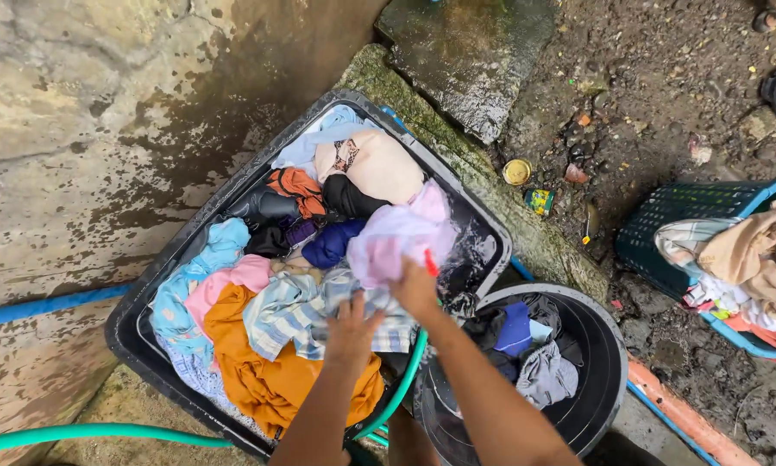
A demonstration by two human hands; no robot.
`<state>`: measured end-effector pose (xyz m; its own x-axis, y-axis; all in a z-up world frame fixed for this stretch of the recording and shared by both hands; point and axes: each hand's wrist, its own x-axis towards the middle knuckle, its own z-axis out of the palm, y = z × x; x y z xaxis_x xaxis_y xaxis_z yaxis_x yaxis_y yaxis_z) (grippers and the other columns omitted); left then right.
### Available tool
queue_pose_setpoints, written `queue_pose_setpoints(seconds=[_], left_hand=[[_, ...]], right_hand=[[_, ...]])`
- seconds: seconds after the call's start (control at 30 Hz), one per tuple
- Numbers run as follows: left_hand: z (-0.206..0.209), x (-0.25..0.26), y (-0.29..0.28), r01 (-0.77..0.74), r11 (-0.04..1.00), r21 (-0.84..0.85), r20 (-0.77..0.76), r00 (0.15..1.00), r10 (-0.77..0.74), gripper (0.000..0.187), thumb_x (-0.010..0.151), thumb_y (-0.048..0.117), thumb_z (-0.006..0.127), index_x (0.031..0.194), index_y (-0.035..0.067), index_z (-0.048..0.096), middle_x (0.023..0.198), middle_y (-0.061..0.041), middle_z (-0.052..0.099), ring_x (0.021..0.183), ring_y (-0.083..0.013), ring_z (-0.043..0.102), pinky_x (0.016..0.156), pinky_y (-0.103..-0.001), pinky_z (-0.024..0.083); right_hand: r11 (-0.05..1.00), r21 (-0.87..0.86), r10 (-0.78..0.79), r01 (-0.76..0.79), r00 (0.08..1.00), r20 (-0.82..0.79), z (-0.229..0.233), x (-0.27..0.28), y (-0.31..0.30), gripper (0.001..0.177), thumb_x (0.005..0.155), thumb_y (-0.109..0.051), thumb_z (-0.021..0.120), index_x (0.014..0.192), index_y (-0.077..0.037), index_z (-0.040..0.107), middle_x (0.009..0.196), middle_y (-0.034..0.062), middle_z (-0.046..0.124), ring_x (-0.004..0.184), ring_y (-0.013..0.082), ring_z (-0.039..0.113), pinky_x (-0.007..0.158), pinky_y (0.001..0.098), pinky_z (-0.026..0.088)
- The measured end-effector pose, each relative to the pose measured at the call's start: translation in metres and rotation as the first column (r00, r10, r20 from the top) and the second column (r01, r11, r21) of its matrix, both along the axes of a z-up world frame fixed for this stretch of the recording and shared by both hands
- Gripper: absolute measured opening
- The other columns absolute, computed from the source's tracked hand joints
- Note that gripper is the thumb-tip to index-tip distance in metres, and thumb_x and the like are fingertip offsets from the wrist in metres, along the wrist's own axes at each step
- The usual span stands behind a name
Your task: Sorting, rinsing, and preparing laundry for a washing machine.
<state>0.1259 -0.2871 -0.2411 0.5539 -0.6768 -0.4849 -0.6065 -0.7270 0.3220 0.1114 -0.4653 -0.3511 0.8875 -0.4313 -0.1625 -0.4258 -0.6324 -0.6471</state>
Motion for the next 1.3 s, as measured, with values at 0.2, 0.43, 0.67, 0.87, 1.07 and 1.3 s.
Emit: queue_pose_setpoints(seconds=[0.2, 0.43, 0.67, 0.87, 1.07, 1.3], left_hand=[[-0.094, 0.026, 0.149, -0.354, 0.900, -0.253, 0.113, 0.914, 0.391, 0.046, 0.082, 0.021, 0.064, 0.125, 0.006, 0.059, 0.125, -0.023, 0.063, 0.112, -0.0425, 0.064, 0.094, -0.049, 0.053], [0.078, 0.114, 0.267, -0.461, 0.783, 0.419, 0.297, 0.884, 0.362, 0.051, 0.076, 0.021, 0.086, 0.123, 0.030, 0.069, 0.141, 0.005, 0.056, 0.134, -0.0291, 0.054, 0.105, -0.042, 0.056], [0.013, 0.122, 0.225, -0.402, 0.872, -0.281, 0.194, 0.866, 0.462, 0.055, 0.076, 0.017, 0.076, 0.130, 0.014, 0.066, 0.141, -0.023, 0.053, 0.129, -0.0390, 0.051, 0.109, -0.046, 0.042], [0.061, 0.101, 0.131, -0.793, 0.588, -0.160, -0.062, 0.603, 0.795, 0.047, 0.089, 0.038, 0.073, 0.124, 0.006, 0.069, 0.118, -0.023, 0.070, 0.107, -0.0338, 0.066, 0.097, -0.043, 0.051], [-0.014, 0.023, 0.093, -0.576, 0.747, -0.332, 0.328, 0.673, 0.664, 0.080, 0.082, 0.048, 0.074, 0.148, 0.013, 0.047, 0.148, -0.020, 0.044, 0.131, -0.0420, 0.046, 0.105, -0.056, 0.041], [-0.075, 0.025, 0.069, -0.522, 0.797, -0.304, 0.396, 0.691, 0.604, 0.097, 0.071, 0.052, 0.078, 0.152, 0.013, 0.040, 0.153, -0.037, 0.029, 0.141, -0.0544, 0.030, 0.112, -0.062, 0.029]], right_hand=[[0.673, 0.717, -0.004, -0.180, 0.969, 0.247, 0.150, 0.013, 0.139, 0.040, 0.086, -0.008, 0.061, 0.124, -0.001, 0.067, 0.103, 0.0137, 0.076, 0.097, 0.0257, 0.075, 0.085, 0.0407, 0.058], [0.141, 0.970, 0.208, -0.198, 0.964, 0.167, 0.249, -0.012, 0.158, 0.039, 0.090, -0.007, 0.058, 0.127, 0.001, 0.065, 0.098, -0.0020, 0.067, 0.082, 0.0050, 0.061, 0.069, 0.0219, 0.052], [-0.114, 0.910, 0.194, -0.399, 0.889, 0.415, 0.313, -0.012, 0.126, 0.056, 0.080, -0.005, 0.062, 0.136, 0.000, 0.062, 0.120, -0.0016, 0.068, 0.109, 0.0065, 0.063, 0.097, 0.0249, 0.051], [0.495, 0.865, 0.121, -0.082, 0.992, 0.026, 0.272, -0.005, 0.009, 0.055, 0.092, -0.023, 0.060, 0.141, 0.000, 0.055, 0.121, 0.0179, 0.069, 0.111, 0.0252, 0.063, 0.098, 0.0375, 0.052], [0.966, 0.243, 0.127, -0.084, 0.978, -0.166, 0.077, -0.010, 0.051, 0.077, 0.083, -0.040, 0.072, 0.150, -0.013, 0.047, 0.155, 0.0266, 0.039, 0.140, 0.0460, 0.041, 0.113, 0.0475, 0.039], [0.846, 0.516, 0.038, 0.137, 0.949, -0.314, -0.072, 0.003, 0.061, 0.126, 0.072, -0.055, 0.087, 0.155, 0.003, 0.012, 0.156, 0.0315, 0.029, 0.147, 0.0406, 0.032, 0.117, 0.0425, 0.033]])
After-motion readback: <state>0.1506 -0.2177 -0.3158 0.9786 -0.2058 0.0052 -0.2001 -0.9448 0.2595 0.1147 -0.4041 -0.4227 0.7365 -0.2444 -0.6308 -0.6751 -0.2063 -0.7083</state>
